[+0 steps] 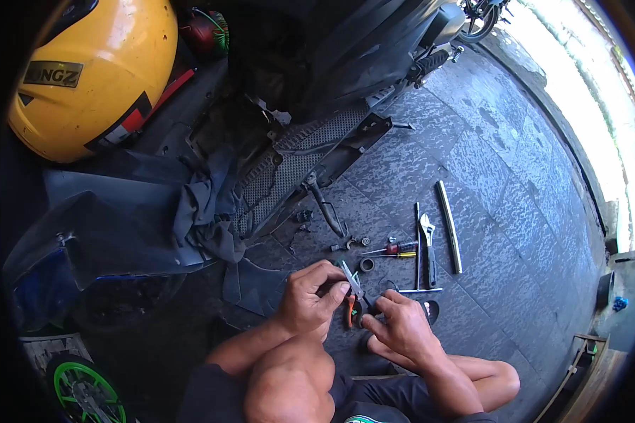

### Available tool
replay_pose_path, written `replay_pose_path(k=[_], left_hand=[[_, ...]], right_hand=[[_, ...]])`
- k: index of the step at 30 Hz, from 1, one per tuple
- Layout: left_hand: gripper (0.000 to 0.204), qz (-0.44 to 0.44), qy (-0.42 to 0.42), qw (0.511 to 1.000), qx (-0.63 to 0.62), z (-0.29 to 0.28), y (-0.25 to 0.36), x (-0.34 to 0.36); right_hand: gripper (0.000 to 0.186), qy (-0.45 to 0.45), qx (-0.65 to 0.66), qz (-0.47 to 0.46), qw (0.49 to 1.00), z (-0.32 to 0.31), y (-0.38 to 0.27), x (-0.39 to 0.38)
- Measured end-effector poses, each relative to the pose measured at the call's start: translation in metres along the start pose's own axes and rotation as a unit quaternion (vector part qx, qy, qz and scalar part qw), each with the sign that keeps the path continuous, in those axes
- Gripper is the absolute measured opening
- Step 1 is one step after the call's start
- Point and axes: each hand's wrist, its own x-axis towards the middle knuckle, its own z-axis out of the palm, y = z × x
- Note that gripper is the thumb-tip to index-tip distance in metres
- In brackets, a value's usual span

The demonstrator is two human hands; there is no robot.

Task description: Repairing and connecting wiring components on a motorcycle chassis.

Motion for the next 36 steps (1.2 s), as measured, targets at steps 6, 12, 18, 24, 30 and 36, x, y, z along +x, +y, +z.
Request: replay_pose_path(k=[6, 12, 18, 24, 30, 36], left_hand=[[0.009, 0.036, 0.040, 0.999, 0.012, 0.001, -0.002, 0.002], [0.008, 0.045, 0.022, 0.998, 0.022, -0.001, 0.004, 0.003], [0.008, 0.030, 0.015, 0.999, 0.006, 0.002, -0.001, 0.001], [0.016, 0.067, -0.021, 0.991, 0.117, 0.007, -0.001, 0.005], [0.023, 0.051, -0.034, 0.986, 0.157, 0.005, -0.015, -0.001], [0.017, 0.071, -0.012, 0.995, 0.066, 0.004, -0.008, 0.003]], right_hand=[[0.031, 0.003, 0.002, -0.016, 1.000, -0.002, -0.002, 0.003], [0.028, 0.040, -0.030, -0.050, 0.998, 0.001, -0.003, 0.004], [0.026, 0.038, -0.048, -0.053, 0.997, 0.007, 0.002, 0.000], [0.028, 0.039, -0.014, -0.009, 0.999, 0.006, 0.002, -0.001], [0.034, 0.043, 0.064, 0.016, 0.997, 0.018, 0.005, -0.005], [0.039, 0.020, 0.216, 0.052, 0.975, 0.022, 0.006, -0.007]])
